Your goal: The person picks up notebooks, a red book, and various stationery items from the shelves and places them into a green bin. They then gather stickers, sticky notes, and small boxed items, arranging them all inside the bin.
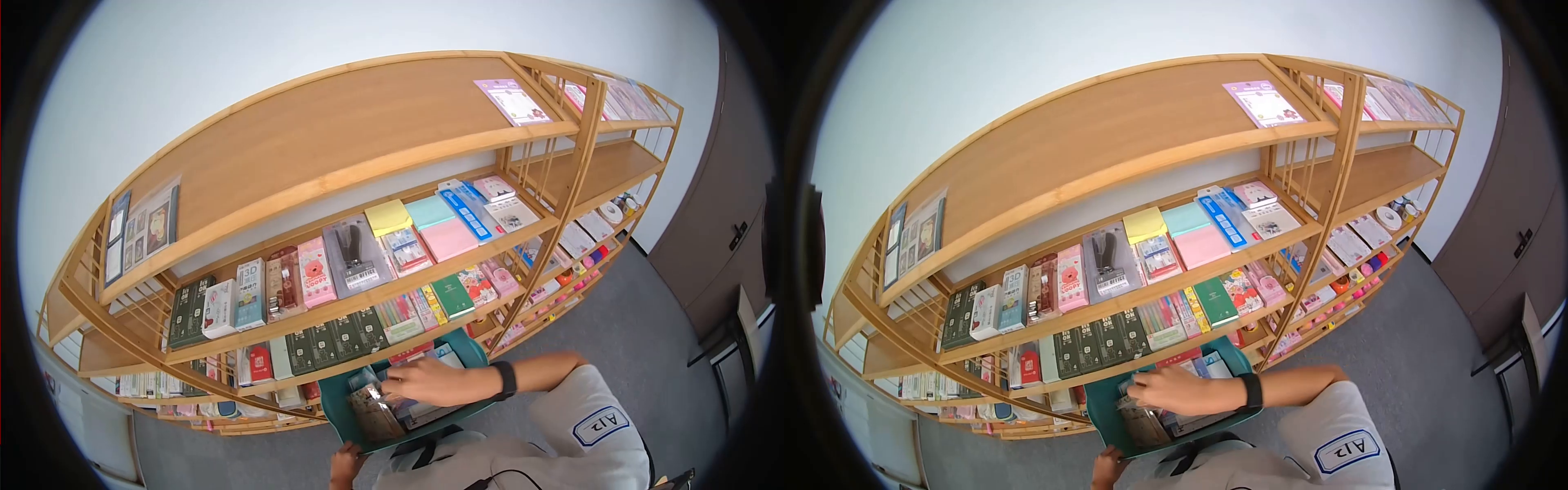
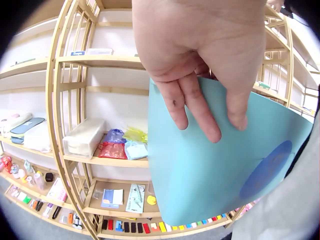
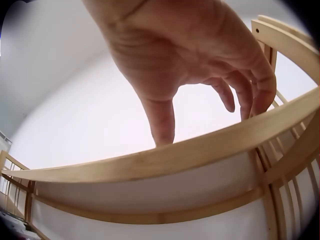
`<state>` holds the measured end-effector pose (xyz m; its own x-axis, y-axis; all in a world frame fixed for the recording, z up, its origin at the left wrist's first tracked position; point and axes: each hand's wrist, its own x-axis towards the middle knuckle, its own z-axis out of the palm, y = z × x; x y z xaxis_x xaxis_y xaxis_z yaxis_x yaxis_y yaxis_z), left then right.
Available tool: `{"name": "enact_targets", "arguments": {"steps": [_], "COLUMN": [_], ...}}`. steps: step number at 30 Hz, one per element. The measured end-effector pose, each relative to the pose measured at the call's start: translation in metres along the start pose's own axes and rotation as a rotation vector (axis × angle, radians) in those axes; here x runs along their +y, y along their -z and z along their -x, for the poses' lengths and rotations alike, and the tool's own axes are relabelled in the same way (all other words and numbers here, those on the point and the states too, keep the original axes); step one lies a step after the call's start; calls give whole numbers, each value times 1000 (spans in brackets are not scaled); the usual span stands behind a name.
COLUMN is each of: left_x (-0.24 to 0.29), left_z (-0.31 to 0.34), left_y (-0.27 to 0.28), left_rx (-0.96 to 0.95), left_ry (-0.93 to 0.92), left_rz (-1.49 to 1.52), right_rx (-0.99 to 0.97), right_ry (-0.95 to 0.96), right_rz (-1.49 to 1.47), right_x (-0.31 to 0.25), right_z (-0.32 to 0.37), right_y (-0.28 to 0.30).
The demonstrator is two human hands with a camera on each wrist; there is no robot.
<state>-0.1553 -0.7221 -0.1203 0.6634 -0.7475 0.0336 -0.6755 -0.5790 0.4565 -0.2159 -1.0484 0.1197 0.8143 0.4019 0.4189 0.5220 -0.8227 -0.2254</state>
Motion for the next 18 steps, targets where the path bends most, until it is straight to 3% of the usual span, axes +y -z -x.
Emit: {"name": "enact_targets", "arguments": {"steps": [2,5,9,11,13,15,16,18], "left_x": [1,2,4,-13,-46,-40,-36,-42], "left_z": [0,0,-1,3,12,12,11,11], "left_y": [2,2,4,-12,-44,-40,-37,-46], "left_rx": [-10,-26,-32,-6,-39,-62,-93,-65], "left_ry": [2,2,-10,-30,141,189,248,215], "left_rz": [8,39,32,35,353,356,348,403], "right_rx": [-140,-198,-116,91,211,478,436,751], "right_ry": [-170,-262,-285,-301,-291,-255,-350,-377], "right_rz": [-70,-147,-203,-54,15,140,214,401], "right_x": [13,29,49,54,45,43,46,53], "right_z": [15,29,40,31,14,-1,-1,-7], "right_y": [-46,-81,-89,-54,23,98,136,198]}}
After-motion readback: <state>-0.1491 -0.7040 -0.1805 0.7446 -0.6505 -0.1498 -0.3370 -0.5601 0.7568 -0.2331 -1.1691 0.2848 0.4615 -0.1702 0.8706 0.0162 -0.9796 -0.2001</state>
